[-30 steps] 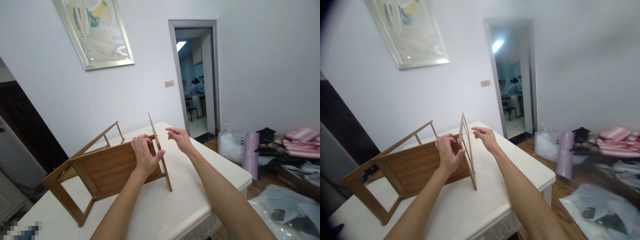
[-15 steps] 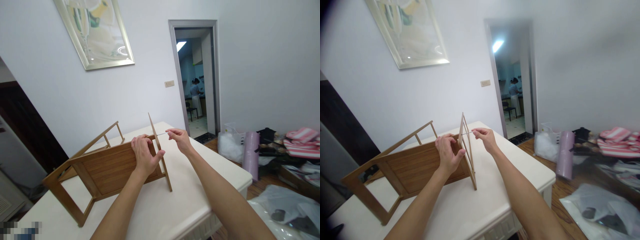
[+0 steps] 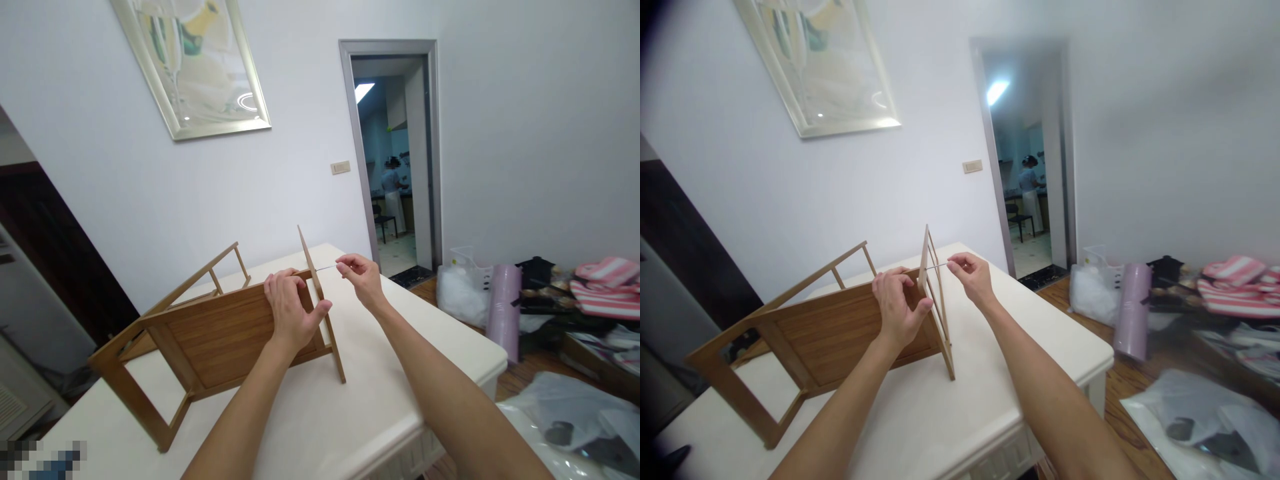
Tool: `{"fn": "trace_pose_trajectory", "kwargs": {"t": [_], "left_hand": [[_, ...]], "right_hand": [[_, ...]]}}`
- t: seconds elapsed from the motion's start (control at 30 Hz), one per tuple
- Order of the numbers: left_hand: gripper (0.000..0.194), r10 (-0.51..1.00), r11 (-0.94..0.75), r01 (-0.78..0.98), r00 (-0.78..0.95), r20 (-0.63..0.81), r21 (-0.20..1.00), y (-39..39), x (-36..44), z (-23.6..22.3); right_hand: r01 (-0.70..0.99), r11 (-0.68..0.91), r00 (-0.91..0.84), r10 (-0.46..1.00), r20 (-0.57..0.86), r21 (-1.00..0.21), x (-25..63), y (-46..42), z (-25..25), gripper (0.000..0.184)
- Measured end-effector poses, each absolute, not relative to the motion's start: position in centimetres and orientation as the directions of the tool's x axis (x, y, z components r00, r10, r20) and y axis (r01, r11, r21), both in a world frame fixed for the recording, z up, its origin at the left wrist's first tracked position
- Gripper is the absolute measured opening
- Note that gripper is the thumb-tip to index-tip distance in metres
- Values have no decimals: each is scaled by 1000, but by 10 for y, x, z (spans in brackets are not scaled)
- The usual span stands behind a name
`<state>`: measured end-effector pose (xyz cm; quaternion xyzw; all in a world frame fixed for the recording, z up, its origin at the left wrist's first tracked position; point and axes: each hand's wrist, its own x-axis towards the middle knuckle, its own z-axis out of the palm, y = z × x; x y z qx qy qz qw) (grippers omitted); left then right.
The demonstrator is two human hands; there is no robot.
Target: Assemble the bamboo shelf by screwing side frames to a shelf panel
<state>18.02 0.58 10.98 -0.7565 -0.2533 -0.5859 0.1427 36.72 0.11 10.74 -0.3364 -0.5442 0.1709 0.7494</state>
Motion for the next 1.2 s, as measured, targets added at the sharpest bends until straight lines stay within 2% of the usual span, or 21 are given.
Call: {"fn": "trace_pose_trajectory", "kwargs": {"t": [0.3,0.63,0.87,1.03,1.2], "left_hand": [[59,230,-825,559,187,955,90,5,180,110],[59,231,-828,553,186,955,93,3,181,110],[59,228,-828,554,183,956,91,4,181,110],[59,228,-826,556,185,956,89,4,181,110],[59,230,-824,559,184,956,90,3,181,111]], "right_hand": [[371,705,376,482,792,-605,358,-3,105,24],[397,674,377,498,781,-623,355,0,102,29],[496,631,348,486,802,-597,345,-7,104,36],[465,624,383,498,778,-628,342,-8,106,38],[313,643,429,561,708,-699,340,-7,107,43]]}}
